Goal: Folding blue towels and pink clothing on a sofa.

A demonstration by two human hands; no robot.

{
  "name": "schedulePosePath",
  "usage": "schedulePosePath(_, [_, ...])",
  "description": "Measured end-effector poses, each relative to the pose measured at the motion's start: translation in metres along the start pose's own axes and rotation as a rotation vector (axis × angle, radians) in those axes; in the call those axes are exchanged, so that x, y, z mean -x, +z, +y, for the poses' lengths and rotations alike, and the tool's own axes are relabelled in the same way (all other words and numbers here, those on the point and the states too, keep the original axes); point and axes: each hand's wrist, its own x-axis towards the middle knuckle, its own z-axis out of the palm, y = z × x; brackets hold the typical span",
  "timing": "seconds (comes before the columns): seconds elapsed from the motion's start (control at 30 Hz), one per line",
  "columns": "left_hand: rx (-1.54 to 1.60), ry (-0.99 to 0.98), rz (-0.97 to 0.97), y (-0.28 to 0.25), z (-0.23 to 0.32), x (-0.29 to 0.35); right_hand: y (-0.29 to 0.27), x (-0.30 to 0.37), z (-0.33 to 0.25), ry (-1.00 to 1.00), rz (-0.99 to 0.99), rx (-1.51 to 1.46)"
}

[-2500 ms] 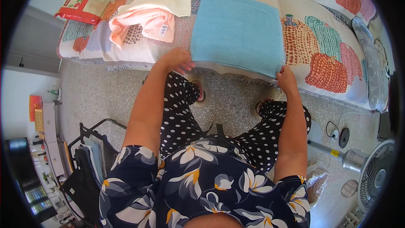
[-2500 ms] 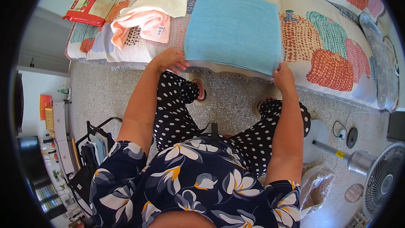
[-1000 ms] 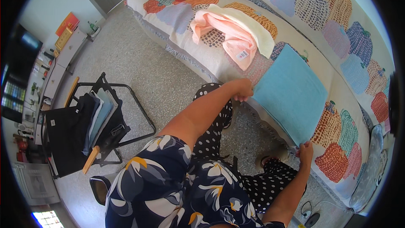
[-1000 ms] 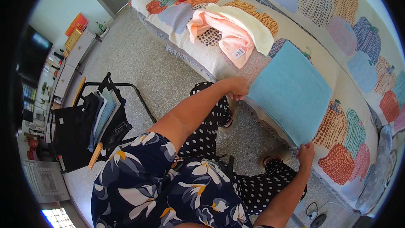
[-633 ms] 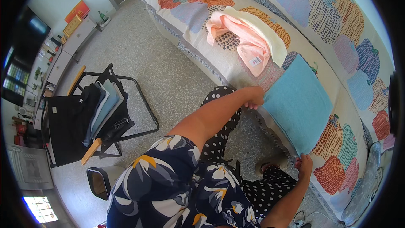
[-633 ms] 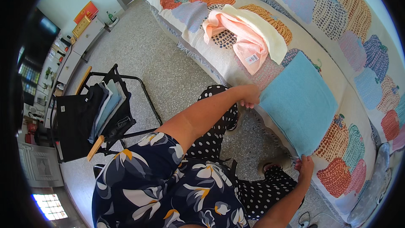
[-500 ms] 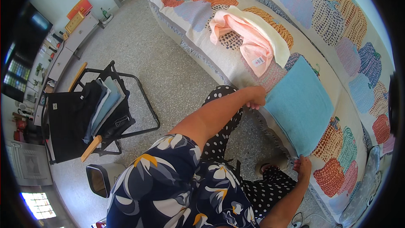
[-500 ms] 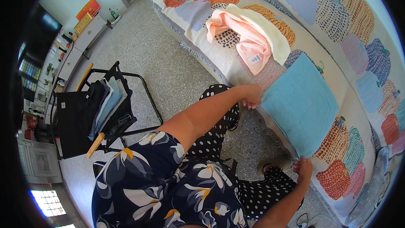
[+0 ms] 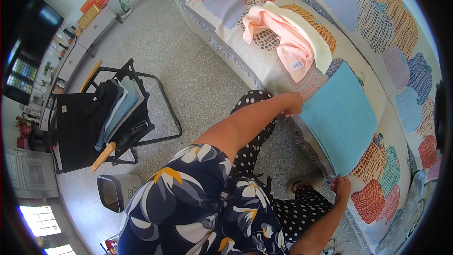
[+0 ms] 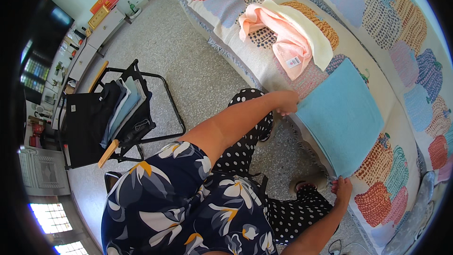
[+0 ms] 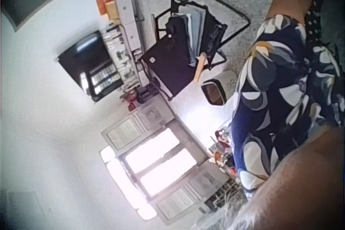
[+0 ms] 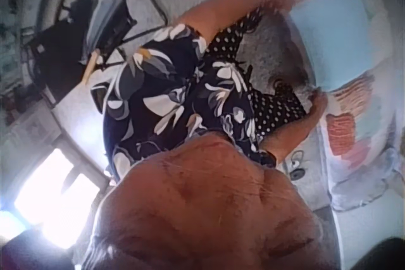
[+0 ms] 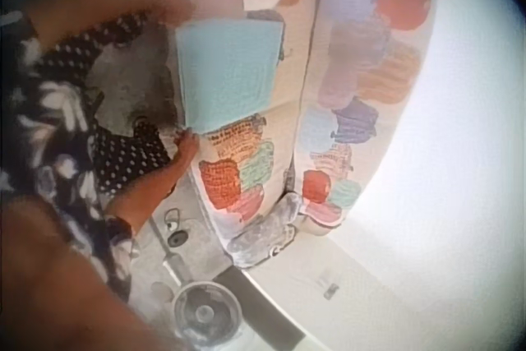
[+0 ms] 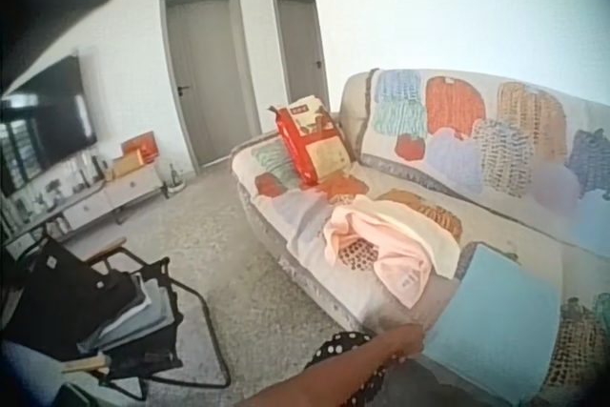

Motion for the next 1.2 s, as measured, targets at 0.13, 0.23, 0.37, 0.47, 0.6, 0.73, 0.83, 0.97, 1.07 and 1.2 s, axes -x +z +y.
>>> schedulePosePath(0.13, [-0.161,-0.018,-0.001,0.000,0.004,-0.002,-0.001,-0.004,0.002,0.007,-0.003,0.042])
schedulePosePath(0.23, [-0.259,-0.059,0.035,0.000,0.012,0.002,-0.002,-0.006,0.005,0.001,-0.007,0.046])
schedulePosePath(0.37, [-0.296,0.071,0.478,0.021,0.011,0.006,0.000,-0.010,0.008,-0.056,0.020,0.130])
schedulePosePath(0.47, [-0.231,0.034,0.479,0.024,0.037,0.022,-0.002,-0.013,0.012,-0.080,0.036,0.172])
schedulePosePath(0.6, [-0.072,0.567,1.154,0.040,0.060,0.017,0.001,-0.010,0.009,-0.111,0.041,0.211])
schedulePosePath(0.73, [-0.265,0.814,1.051,0.080,0.080,-0.011,0.001,-0.012,0.007,-0.098,0.019,0.226])
schedulePosePath(0.83, [-0.464,0.764,0.830,0.092,0.079,-0.037,-0.001,-0.015,0.011,-0.086,0.022,0.216])
schedulePosePath(0.97, [-0.631,0.600,0.643,0.074,0.064,-0.042,-0.001,-0.012,0.007,-0.092,0.009,0.174])
schedulePosePath(1.07, [-0.662,0.523,0.676,0.061,0.054,-0.037,-0.003,-0.011,0.004,-0.088,-0.001,0.169])
schedulePosePath(1.2, [-0.590,0.461,0.683,0.050,0.044,-0.030,-0.005,-0.010,0.003,-0.082,-0.019,0.154])
